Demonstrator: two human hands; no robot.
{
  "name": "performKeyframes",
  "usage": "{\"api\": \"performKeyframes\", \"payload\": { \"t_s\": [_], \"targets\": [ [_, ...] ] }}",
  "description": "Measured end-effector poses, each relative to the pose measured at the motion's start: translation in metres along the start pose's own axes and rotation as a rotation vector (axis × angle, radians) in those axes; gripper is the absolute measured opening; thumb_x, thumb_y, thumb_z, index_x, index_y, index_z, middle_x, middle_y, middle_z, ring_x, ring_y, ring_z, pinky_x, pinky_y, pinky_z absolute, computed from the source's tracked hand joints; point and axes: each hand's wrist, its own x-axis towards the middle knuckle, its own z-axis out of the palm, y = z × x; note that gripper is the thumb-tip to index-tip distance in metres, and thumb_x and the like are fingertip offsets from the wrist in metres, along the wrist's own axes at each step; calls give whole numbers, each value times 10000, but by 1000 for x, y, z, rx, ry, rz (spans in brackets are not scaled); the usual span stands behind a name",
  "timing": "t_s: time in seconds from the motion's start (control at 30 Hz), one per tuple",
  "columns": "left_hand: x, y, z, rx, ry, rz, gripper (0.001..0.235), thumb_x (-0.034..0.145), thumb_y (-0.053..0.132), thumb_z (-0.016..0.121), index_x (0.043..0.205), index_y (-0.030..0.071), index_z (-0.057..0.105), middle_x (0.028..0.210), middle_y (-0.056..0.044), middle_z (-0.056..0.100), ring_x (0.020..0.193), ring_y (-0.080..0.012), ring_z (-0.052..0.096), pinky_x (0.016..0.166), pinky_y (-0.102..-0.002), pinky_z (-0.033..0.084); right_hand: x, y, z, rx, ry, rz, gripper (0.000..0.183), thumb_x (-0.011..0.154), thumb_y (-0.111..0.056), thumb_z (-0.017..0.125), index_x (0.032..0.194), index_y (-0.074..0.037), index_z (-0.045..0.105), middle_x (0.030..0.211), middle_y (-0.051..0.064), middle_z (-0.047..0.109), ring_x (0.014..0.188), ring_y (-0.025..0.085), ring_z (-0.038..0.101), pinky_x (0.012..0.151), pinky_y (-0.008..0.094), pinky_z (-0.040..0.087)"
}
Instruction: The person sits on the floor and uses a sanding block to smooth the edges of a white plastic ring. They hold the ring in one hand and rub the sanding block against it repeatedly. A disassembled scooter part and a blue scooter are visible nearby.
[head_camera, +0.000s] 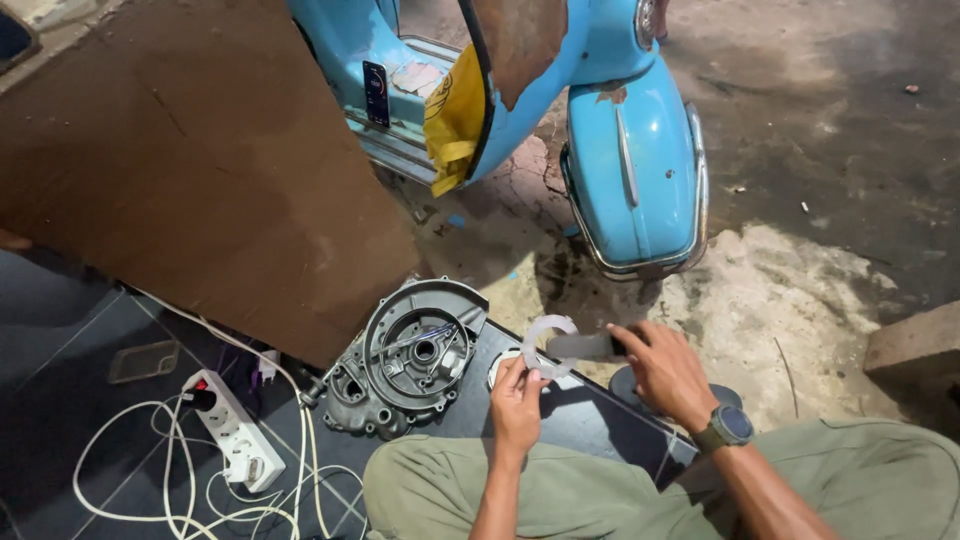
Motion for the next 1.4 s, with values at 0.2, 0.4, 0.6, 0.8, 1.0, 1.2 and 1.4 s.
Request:
{"api": "performKeyframes", "payload": {
  "t_s": [0.2, 0.4, 0.6, 0.8, 1.0, 1.2, 1.4],
  "targets": [
    [1, 1, -2, -73, -27, -32, 327, 981, -39, 540, 1292, -132, 578, 1175, -139, 557, 983, -206, 641, 891, -294, 597, -3, -5, 3, -20, -33, -1, 529, 824, -119, 676, 1339, -224, 620, 1159, 51, 605, 901, 258, 613, 799, 373, 474],
    [1, -4, -7, -59, -19, -41, 297, 980, -30, 545, 1264, -103, 590, 1186, -135, 572, 991, -208, 634, 887, -306, 601, 5, -4, 2, -31, -49, 25, 492, 843, -105, 666, 1324, -206, 631, 1146, 49, 608, 917, 253, 606, 845, 374, 465],
    [3, -12, -10, -86, -9, -48, 335, 974, -37, 549, 1296, -128, 565, 1222, -150, 576, 1013, -218, 652, 893, -295, 601, 6, -8, 2, -9, -65, 19, 489, 846, -88, 642, 1319, -211, 635, 1114, 42, 615, 905, 247, 612, 827, 376, 461],
    [2, -15, -8, -115, -20, -71, 341, 975, -51, 541, 1306, -130, 563, 1225, -152, 571, 1022, -225, 655, 901, -297, 594, 6, -10, -4, 9, -37, 4, 461, 844, -103, 672, 1293, -206, 659, 1137, 32, 621, 908, 241, 623, 818, 364, 471],
    [2, -17, -9, -115, -2, -60, 346, 982, -18, 564, 1317, -102, 554, 1205, -152, 600, 997, -231, 668, 864, -320, 606, 8, -8, -4, -29, -71, 40, 510, 851, -102, 652, 1351, -200, 635, 1164, 49, 603, 939, 247, 604, 823, 369, 454],
    [1, -18, -13, -146, 29, -115, 344, 978, -28, 569, 1315, -96, 569, 1235, -143, 610, 1016, -228, 679, 877, -303, 598, 8, -9, -4, 8, -49, 32, 495, 858, -85, 619, 1337, -207, 635, 1125, 57, 603, 900, 268, 592, 816, 381, 453],
    [4, -6, -9, -104, -37, -96, 338, 982, -32, 543, 1308, -119, 560, 1219, -154, 587, 1011, -208, 648, 909, -300, 595, 9, -21, -10, 5, -68, 20, 505, 835, -74, 626, 1324, -200, 659, 1113, 58, 612, 846, 260, 598, 805, 373, 465]
  ]
}}
